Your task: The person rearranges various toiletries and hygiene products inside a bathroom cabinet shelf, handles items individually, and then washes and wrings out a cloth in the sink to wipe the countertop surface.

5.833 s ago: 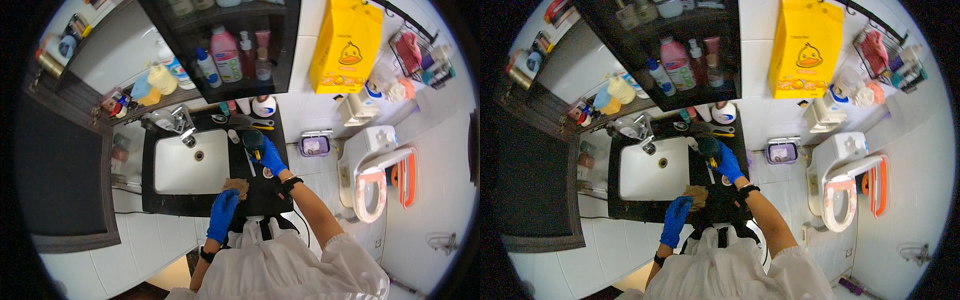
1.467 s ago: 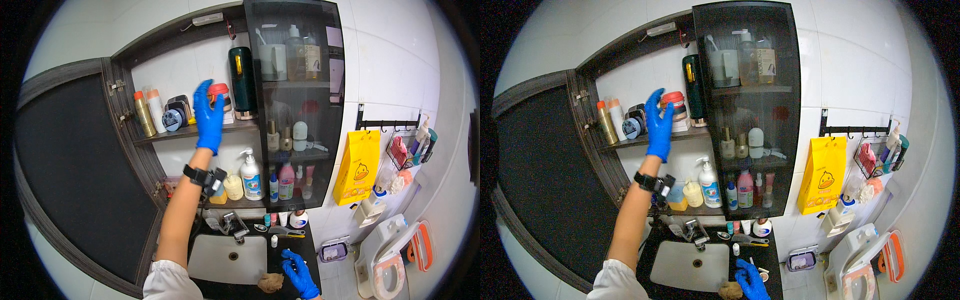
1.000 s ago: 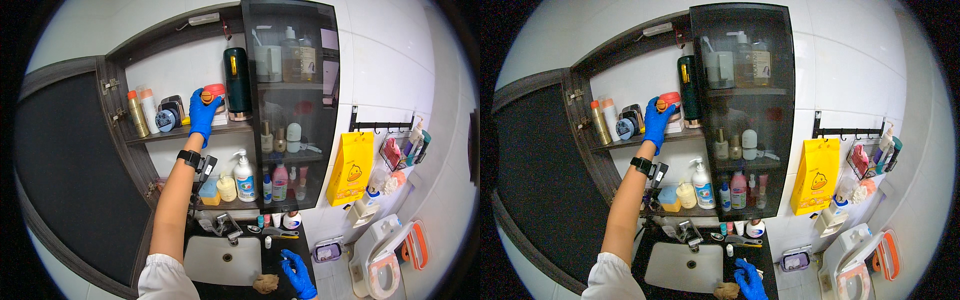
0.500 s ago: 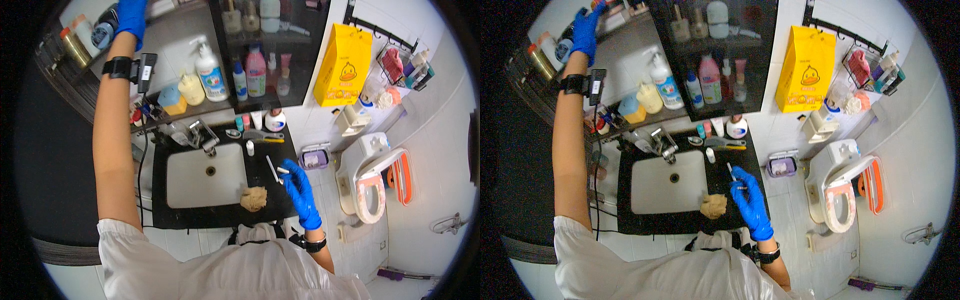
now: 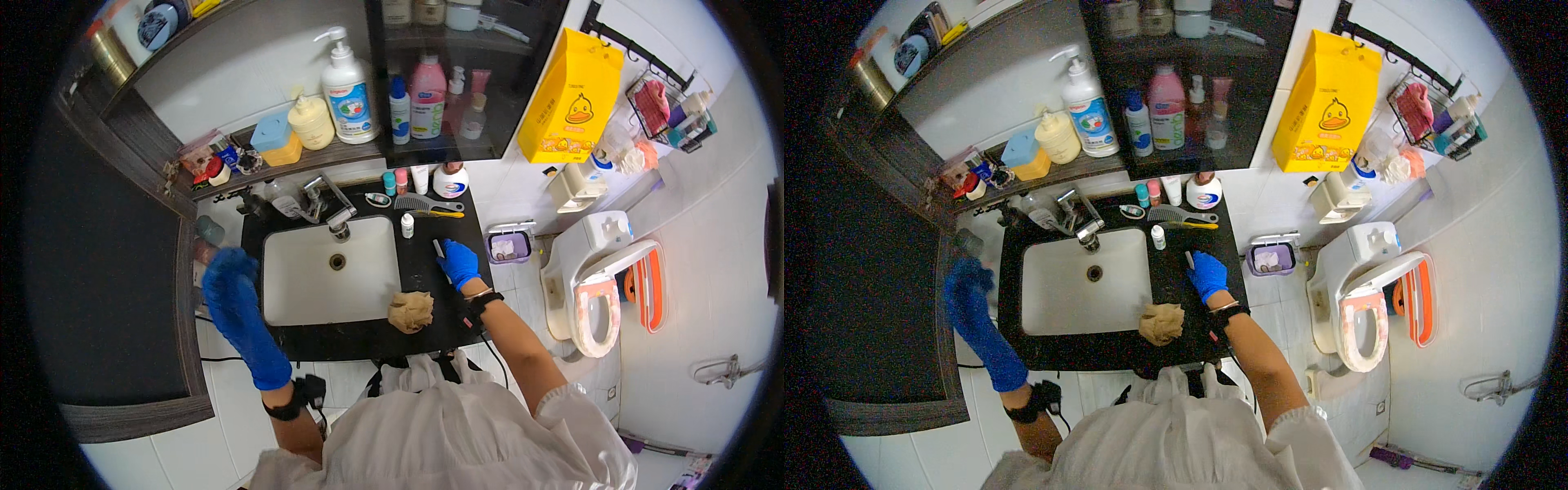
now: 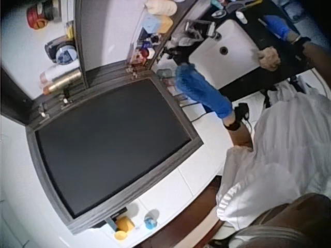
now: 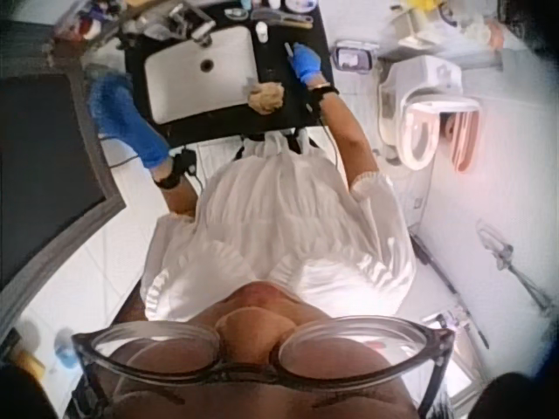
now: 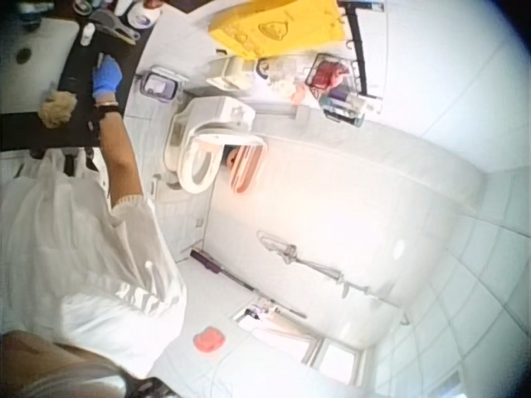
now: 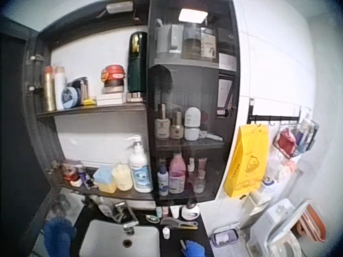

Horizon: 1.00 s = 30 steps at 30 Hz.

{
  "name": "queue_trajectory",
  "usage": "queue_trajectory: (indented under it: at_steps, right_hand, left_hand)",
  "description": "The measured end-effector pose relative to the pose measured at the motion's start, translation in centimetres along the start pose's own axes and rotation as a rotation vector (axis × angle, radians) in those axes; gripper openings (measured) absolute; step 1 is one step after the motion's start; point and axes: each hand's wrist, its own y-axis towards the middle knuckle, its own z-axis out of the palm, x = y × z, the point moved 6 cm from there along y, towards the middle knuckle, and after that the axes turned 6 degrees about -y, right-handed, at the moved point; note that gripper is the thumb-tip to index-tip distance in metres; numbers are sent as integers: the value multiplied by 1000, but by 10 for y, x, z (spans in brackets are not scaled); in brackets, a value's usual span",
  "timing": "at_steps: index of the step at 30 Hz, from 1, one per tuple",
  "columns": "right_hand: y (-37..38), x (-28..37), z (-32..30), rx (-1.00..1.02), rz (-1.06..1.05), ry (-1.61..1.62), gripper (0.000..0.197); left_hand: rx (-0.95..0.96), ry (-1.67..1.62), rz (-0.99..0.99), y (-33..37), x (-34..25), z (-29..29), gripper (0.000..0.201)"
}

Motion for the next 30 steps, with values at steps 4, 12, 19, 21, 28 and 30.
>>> queue_trajectory:
  at_steps: [4, 12, 19, 21, 28, 30]
  right_hand:
    - [16, -18, 57, -134, -185, -13, 38]
    - [-9, 3, 48, 123, -108, -105, 56]
    - [-24, 131, -208, -161, -275, 598, 48]
    - [-26, 181, -297, -334, -404, 730, 46]
    - [39, 322, -499, -934, -787, 723, 47]
    - [82, 332, -522, -1031, -786, 657, 46]
  left_hand:
    - [-163, -246, -174, -57, 37, -50, 43]
    - [-287, 98, -367, -101, 59, -76, 21]
    - [-167, -15, -551, -71, 96, -55, 23]
    - [-44, 101, -272, -60, 90, -42, 26]
    - [10, -156, -460, -34, 72, -9, 16]
    - [5, -178, -491, -35, 66, -14, 16]
